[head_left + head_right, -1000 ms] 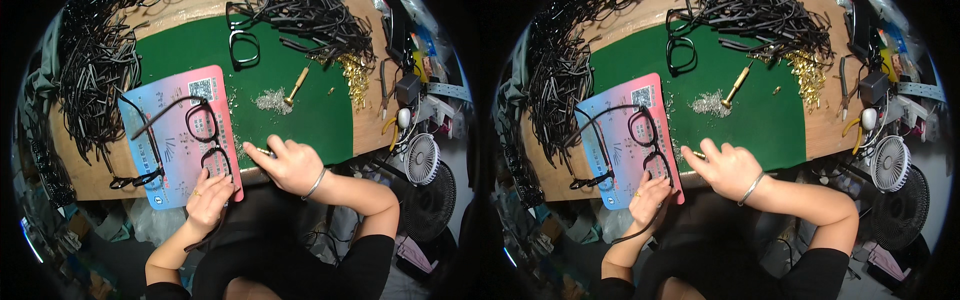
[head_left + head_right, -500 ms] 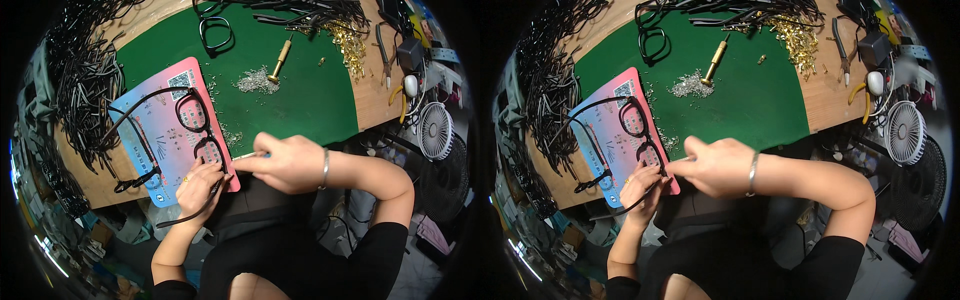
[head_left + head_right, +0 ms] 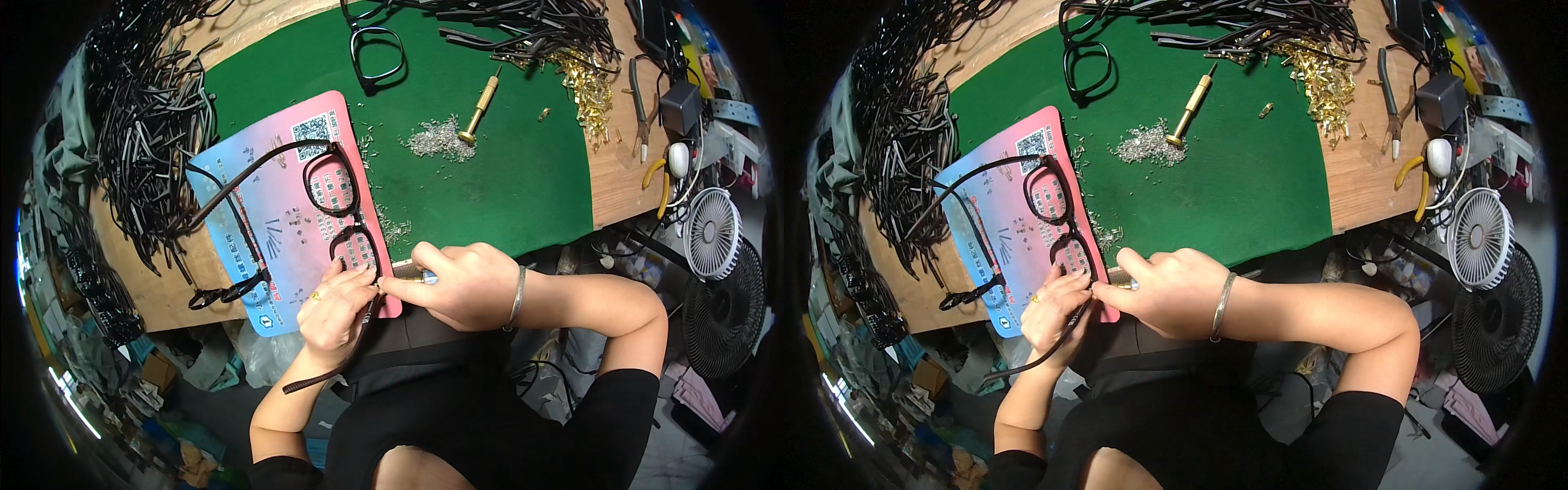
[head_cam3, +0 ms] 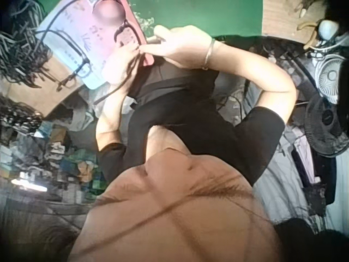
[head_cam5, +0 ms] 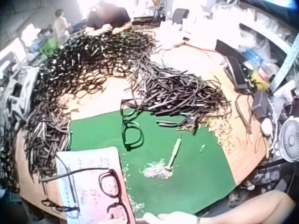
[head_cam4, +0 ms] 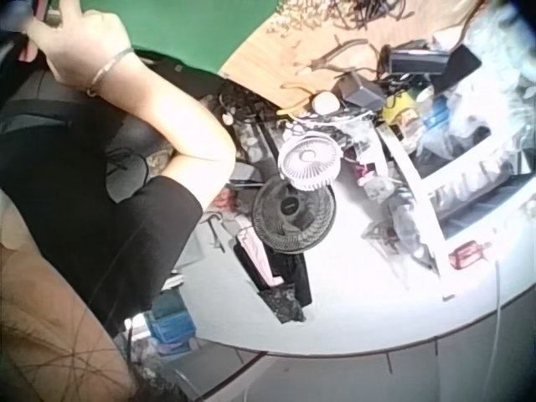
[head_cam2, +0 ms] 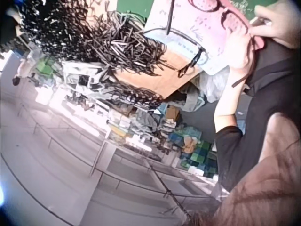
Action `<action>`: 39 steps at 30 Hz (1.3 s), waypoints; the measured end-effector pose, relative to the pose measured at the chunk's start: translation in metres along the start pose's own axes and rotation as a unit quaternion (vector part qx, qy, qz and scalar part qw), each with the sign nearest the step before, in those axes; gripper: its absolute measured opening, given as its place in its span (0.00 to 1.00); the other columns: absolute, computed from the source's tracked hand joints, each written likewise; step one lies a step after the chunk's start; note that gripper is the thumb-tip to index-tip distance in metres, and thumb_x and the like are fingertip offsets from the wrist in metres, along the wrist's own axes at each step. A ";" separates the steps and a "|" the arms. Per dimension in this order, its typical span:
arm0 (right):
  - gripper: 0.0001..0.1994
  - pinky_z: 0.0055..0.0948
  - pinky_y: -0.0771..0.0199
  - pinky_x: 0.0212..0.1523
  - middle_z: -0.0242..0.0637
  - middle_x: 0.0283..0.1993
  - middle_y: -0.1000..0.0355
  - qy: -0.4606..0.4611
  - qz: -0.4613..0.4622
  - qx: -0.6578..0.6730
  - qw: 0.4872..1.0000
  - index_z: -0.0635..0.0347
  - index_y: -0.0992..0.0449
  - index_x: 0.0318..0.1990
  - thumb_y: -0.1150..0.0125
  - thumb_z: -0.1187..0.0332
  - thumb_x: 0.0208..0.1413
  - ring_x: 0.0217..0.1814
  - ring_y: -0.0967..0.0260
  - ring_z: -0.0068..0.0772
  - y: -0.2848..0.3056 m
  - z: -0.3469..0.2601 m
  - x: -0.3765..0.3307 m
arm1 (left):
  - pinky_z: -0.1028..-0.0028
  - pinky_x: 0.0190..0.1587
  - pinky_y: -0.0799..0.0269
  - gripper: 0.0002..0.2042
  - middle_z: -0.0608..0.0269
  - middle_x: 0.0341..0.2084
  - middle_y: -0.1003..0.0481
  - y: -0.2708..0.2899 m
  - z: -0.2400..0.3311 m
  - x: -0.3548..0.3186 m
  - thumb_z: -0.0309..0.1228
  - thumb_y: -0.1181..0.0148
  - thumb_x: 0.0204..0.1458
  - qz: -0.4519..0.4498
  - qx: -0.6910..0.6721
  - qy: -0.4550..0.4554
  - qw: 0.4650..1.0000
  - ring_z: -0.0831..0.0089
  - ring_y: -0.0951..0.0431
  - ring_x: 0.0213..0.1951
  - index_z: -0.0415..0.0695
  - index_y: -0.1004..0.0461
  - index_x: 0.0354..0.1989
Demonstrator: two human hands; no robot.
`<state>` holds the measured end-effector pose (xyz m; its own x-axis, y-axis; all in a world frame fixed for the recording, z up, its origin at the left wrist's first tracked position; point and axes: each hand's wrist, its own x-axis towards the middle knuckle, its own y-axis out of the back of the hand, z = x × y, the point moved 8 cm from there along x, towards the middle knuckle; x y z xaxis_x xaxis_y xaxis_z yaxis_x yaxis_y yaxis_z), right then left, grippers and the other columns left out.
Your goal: The person assembles eyeglasses by inserting small metal pins into the temples of black frames using a brass tool. They repeatedly pick up frames, insert pins, and place the assembled glasses aside on a green work surface.
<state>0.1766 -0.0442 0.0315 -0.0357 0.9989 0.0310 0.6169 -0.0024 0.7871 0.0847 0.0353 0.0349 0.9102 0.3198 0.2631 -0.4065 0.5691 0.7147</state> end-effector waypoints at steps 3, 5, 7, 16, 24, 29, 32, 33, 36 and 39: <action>0.17 0.29 0.29 0.18 0.39 0.32 0.35 0.018 -0.029 -0.029 0.999 0.55 0.31 0.46 0.46 0.68 0.45 0.18 0.30 0.32 -0.003 0.000 0.002 | 0.60 0.49 0.29 0.08 0.58 0.30 0.21 0.000 0.001 0.000 0.22 0.33 0.38 -0.001 0.002 -0.006 1.000 0.63 0.20 0.36 0.41 0.25 0.27; 0.18 0.31 0.28 0.18 0.41 0.33 0.35 0.016 -0.061 -0.012 0.998 0.57 0.33 0.47 0.46 0.68 0.45 0.19 0.29 0.35 -0.006 0.003 0.006 | 0.60 0.49 0.29 0.08 0.58 0.30 0.21 -0.001 0.000 -0.001 0.22 0.33 0.38 0.002 -0.001 -0.011 1.000 0.64 0.20 0.36 0.41 0.25 0.27; 0.20 0.33 0.27 0.19 0.43 0.34 0.35 0.016 -0.084 0.000 0.996 0.59 0.34 0.49 0.46 0.69 0.45 0.20 0.28 0.37 -0.007 0.003 0.009 | 0.60 0.50 0.29 0.08 0.58 0.29 0.21 -0.001 -0.001 -0.002 0.22 0.33 0.38 0.008 -0.005 -0.017 1.000 0.64 0.20 0.36 0.41 0.25 0.27; 0.20 0.33 0.28 0.18 0.43 0.34 0.36 0.017 -0.083 0.001 0.996 0.58 0.35 0.48 0.45 0.69 0.45 0.20 0.29 0.38 -0.009 0.006 0.009 | 0.56 0.50 0.30 0.09 0.59 0.30 0.21 -0.003 -0.002 -0.004 0.22 0.30 0.36 0.022 -0.019 -0.010 1.000 0.64 0.20 0.36 0.43 0.25 0.25; 0.18 0.32 0.28 0.23 0.39 0.35 0.38 -0.048 -0.012 0.025 0.998 0.57 0.33 0.48 0.42 0.66 0.49 0.26 0.30 0.37 0.037 0.019 0.002 | 0.67 0.41 0.32 0.15 0.66 0.25 0.24 0.030 0.030 0.022 0.27 0.29 0.34 0.059 -0.085 -0.064 0.993 0.73 0.26 0.24 0.42 0.26 0.31; 0.17 0.34 0.27 0.26 0.40 0.36 0.38 -0.038 -0.044 0.035 0.998 0.57 0.34 0.49 0.46 0.65 0.52 0.28 0.31 0.40 0.019 0.019 0.016 | 0.79 0.20 0.35 0.16 0.63 0.28 0.25 0.033 0.061 0.011 0.26 0.39 0.44 -0.031 -0.043 -0.172 0.984 0.75 0.31 0.18 0.35 0.27 0.43; 0.16 0.32 0.27 0.27 0.39 0.36 0.37 -0.053 -0.021 0.053 0.997 0.58 0.33 0.49 0.45 0.66 0.52 0.28 0.31 0.39 0.026 0.033 0.005 | 0.80 0.21 0.34 0.23 0.61 0.26 0.22 0.064 0.037 -0.019 0.26 0.35 0.41 -0.060 -0.009 0.155 0.986 0.79 0.32 0.17 0.31 0.30 0.47; 0.16 0.32 0.27 0.27 0.39 0.35 0.36 -0.056 -0.009 0.058 0.997 0.58 0.32 0.48 0.45 0.66 0.51 0.28 0.31 0.39 0.027 0.035 0.004 | 0.80 0.22 0.33 0.24 0.61 0.24 0.22 0.093 0.031 -0.043 0.25 0.33 0.39 0.149 0.020 0.209 0.966 0.79 0.31 0.17 0.31 0.30 0.47; 0.16 0.32 0.28 0.27 0.39 0.34 0.36 -0.053 -0.014 0.051 0.997 0.59 0.32 0.48 0.44 0.67 0.51 0.27 0.31 0.39 0.027 0.031 0.010 | 0.78 0.25 0.32 0.24 0.62 0.23 0.22 0.078 0.003 -0.053 0.23 0.31 0.34 0.141 0.003 0.217 0.966 0.75 0.30 0.18 0.34 0.28 0.44; 0.17 0.32 0.28 0.26 0.39 0.34 0.36 -0.046 -0.022 0.047 0.998 0.59 0.32 0.48 0.44 0.67 0.50 0.27 0.31 0.39 0.024 0.028 0.009 | 0.73 0.28 0.35 0.15 0.65 0.20 0.25 0.098 0.003 -0.025 0.23 0.34 0.33 0.112 0.120 0.089 0.982 0.68 0.31 0.19 0.40 0.24 0.35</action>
<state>0.2133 -0.0342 0.0336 0.0048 0.9981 -0.0616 0.6872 0.0414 0.7253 0.0223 0.0809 0.1001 0.7633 0.5564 0.3282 -0.5451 0.2820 0.7895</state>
